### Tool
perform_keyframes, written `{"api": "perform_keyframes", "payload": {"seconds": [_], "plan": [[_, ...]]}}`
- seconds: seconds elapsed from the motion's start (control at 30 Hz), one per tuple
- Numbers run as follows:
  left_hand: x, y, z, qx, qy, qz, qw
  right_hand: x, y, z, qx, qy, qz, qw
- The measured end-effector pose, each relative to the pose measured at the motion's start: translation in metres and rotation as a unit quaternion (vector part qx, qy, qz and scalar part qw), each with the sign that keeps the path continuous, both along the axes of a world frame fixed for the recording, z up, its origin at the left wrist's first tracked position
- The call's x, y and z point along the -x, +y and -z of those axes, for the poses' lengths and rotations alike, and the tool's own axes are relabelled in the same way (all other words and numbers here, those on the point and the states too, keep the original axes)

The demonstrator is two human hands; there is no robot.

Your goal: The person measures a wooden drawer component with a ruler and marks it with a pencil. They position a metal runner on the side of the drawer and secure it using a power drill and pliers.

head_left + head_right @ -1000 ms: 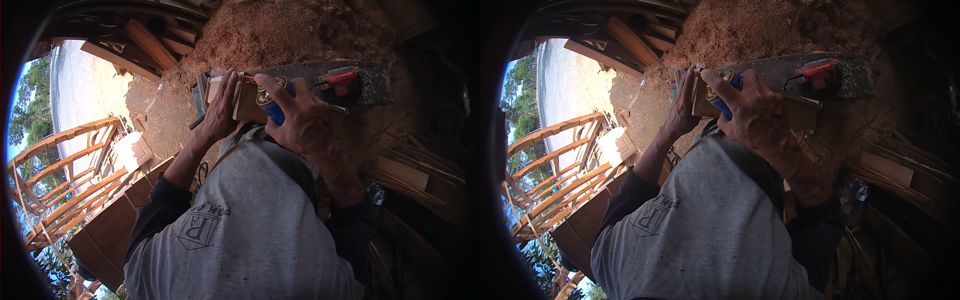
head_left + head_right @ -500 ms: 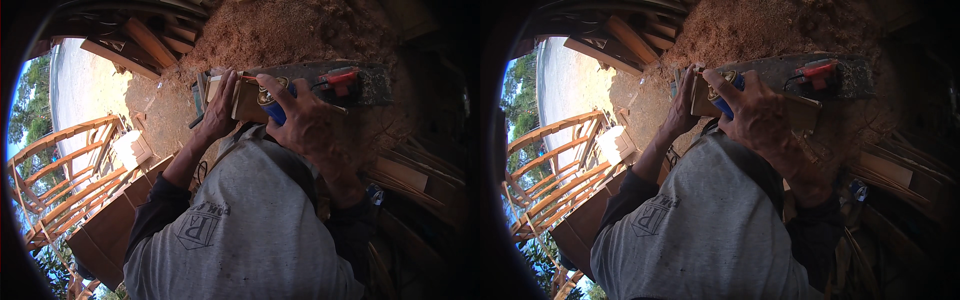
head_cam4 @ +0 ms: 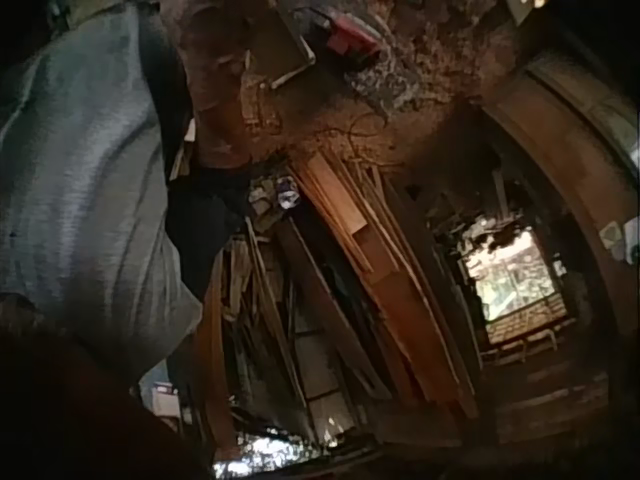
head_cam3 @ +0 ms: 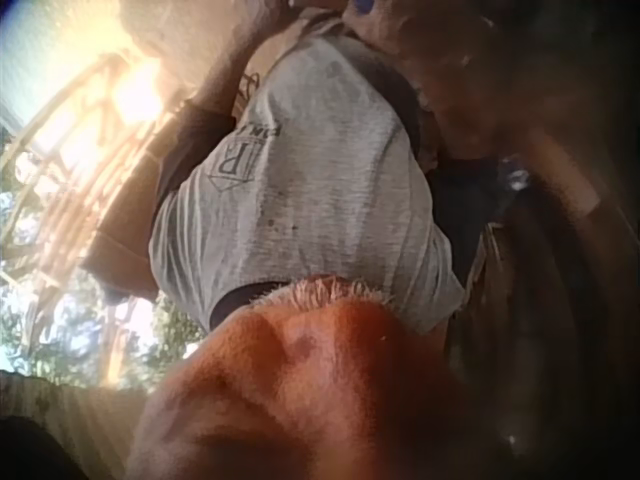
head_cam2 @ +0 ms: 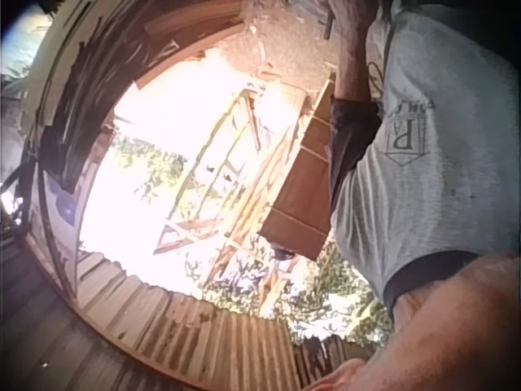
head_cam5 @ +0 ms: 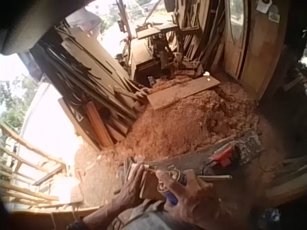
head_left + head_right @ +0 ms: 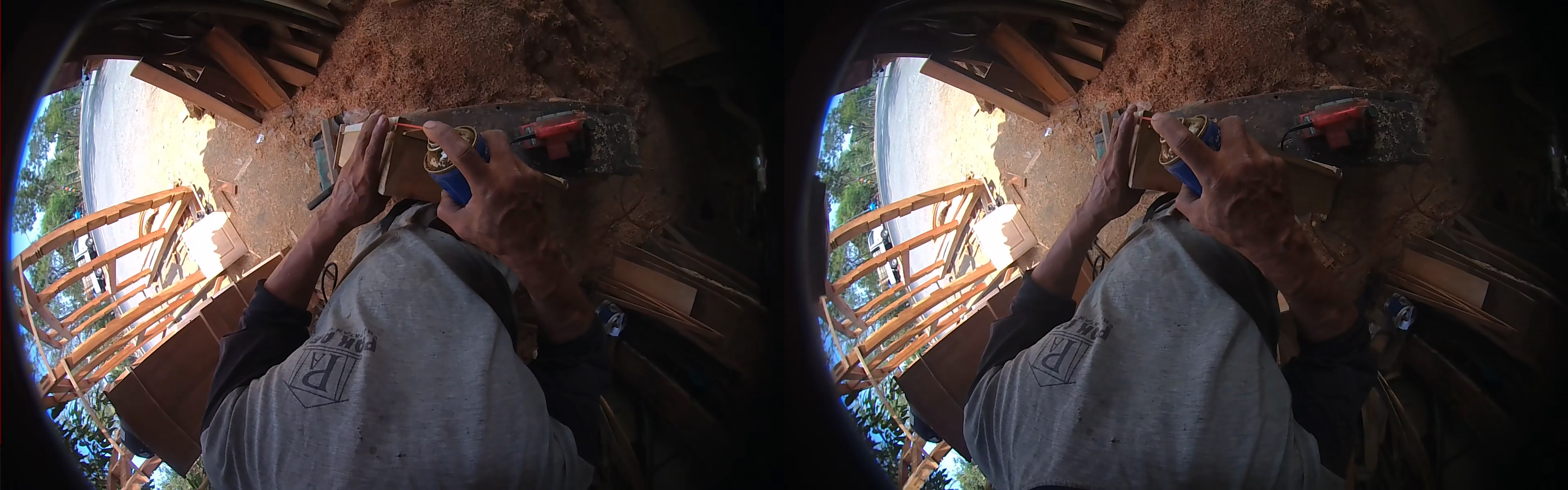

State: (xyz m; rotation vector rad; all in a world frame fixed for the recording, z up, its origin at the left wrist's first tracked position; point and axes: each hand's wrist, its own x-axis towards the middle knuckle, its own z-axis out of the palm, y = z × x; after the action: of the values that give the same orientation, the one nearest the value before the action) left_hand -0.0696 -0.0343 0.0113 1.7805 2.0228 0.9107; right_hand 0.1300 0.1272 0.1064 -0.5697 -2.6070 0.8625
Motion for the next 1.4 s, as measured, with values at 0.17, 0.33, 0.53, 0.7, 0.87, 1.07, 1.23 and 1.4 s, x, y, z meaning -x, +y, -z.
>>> {"api": "perform_keyframes", "payload": {"seconds": [0.17, 0.33, 0.53, 0.7, 0.87, 1.07, 1.23, 1.4], "plan": [[0.001, 0.001, -0.004, 0.0, 0.02, 0.006, 1.0, -0.001, -0.001, 0.0, -0.01, -0.005, 0.004, 1.0], [-0.001, 0.001, -0.009, 0.013, 0.011, -0.002, 1.0, -0.001, -0.002, 0.001, -0.007, -0.012, 0.006, 1.0], [0.0, 0.001, -0.009, 0.012, 0.012, -0.002, 1.0, -0.001, -0.003, 0.003, -0.002, -0.028, 0.012, 1.0], [0.0, 0.001, -0.009, 0.002, 0.025, 0.006, 1.0, 0.0, -0.002, 0.002, -0.006, -0.01, 0.006, 1.0], [0.002, 0.0, -0.006, 0.011, 0.023, 0.017, 1.0, 0.0, -0.003, 0.003, -0.003, 0.004, 0.005, 1.0], [-0.001, 0.001, -0.01, 0.011, 0.009, 0.001, 1.0, 0.001, -0.005, 0.006, 0.023, -0.02, 0.006, 0.999], [-0.001, 0.003, -0.011, 0.011, 0.018, 0.004, 1.0, 0.0, -0.007, 0.008, 0.001, 0.033, 0.008, 0.999], [0.004, -0.004, -0.001, 0.006, 0.015, 0.006, 1.0, -0.006, -0.002, -0.002, 0.011, 0.019, 0.016, 1.0]]}}
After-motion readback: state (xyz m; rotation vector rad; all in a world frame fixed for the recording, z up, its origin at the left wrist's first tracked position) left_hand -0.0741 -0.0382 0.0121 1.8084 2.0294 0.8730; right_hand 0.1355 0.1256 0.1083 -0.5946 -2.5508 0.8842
